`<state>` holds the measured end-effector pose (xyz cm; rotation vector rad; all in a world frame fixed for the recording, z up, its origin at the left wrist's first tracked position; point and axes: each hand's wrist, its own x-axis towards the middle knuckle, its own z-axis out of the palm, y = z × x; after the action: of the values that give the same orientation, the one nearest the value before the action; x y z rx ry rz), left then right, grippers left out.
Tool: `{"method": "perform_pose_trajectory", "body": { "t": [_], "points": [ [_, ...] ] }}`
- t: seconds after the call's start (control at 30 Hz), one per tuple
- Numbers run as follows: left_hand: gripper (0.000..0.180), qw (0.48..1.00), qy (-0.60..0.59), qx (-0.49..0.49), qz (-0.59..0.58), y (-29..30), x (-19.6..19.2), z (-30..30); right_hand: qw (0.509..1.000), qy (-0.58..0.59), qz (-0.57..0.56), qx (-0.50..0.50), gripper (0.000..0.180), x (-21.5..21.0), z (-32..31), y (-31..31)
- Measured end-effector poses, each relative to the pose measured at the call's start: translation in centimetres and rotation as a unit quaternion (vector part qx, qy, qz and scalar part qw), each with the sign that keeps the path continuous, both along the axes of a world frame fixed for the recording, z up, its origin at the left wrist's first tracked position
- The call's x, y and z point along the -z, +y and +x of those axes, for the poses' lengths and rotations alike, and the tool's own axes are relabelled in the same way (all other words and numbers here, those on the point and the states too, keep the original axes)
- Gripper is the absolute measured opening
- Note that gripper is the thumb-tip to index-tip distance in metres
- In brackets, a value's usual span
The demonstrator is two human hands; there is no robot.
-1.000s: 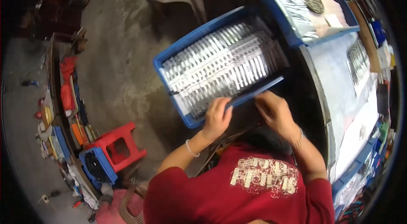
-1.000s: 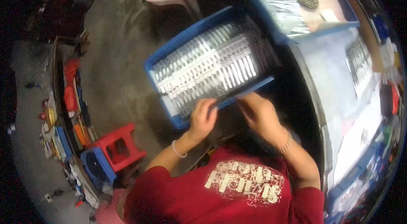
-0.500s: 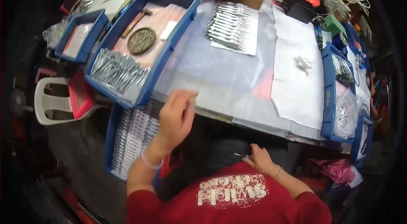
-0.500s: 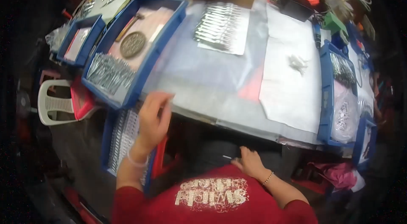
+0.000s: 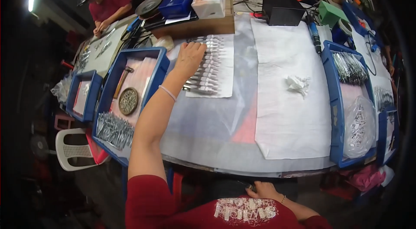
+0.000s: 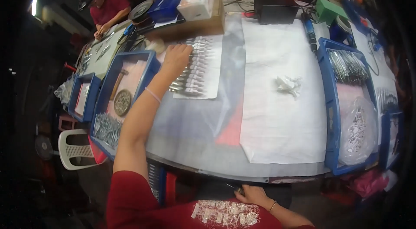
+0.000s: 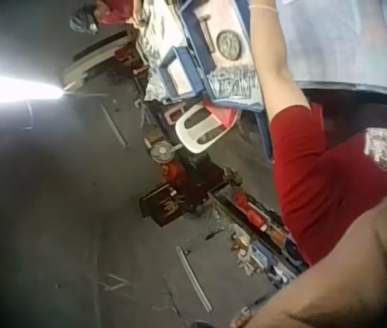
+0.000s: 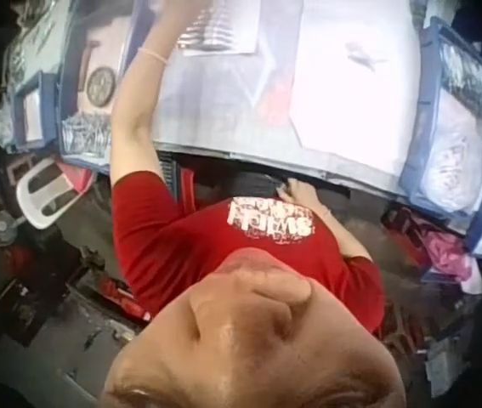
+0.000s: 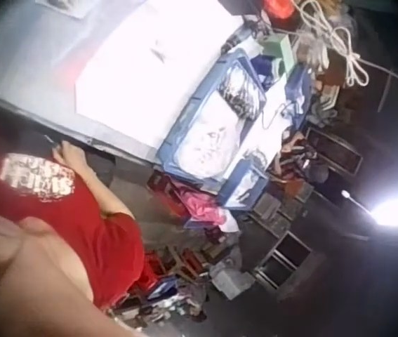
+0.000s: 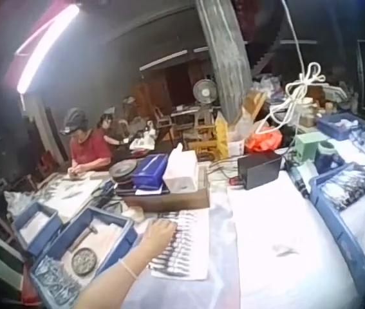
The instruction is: Assembling small white plastic components using a screwdriver and organizing them into trays.
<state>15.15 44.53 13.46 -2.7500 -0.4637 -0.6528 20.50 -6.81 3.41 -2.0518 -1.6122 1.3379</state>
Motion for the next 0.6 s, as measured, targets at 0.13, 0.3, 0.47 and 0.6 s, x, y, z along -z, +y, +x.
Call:
{"method": "perform_pose_trajectory", "body": {
  "t": [0.13, 0.3, 0.47, 0.6],
  "points": [
    [0.013, 0.997, 0.025, 0.024, 0.066, -0.1, 0.0, 0.4, 1.0, 0.006, 0.02, -0.019, 0.045, 1.1, 0.2, -1.4],
    [0.023, 0.99, -0.135, 0.051, -0.005, -3.5, -1.6, -2.1, 0.983, 0.107, 0.148, 0.022, 0.036, 0.6, -0.2, -2.5],
    [0.027, 0.735, -0.385, 0.052, -0.556, -18.6, -6.5, -7.2, 0.97, 0.166, 0.175, 0.019, 0.033, -1.8, 0.6, -1.8],
    [0.036, 0.352, -0.351, -0.008, -0.868, -30.9, -3.9, -15.0, 0.978, 0.166, 0.124, -0.008, 0.037, -6.5, 1.7, -0.7]
  ]
}}
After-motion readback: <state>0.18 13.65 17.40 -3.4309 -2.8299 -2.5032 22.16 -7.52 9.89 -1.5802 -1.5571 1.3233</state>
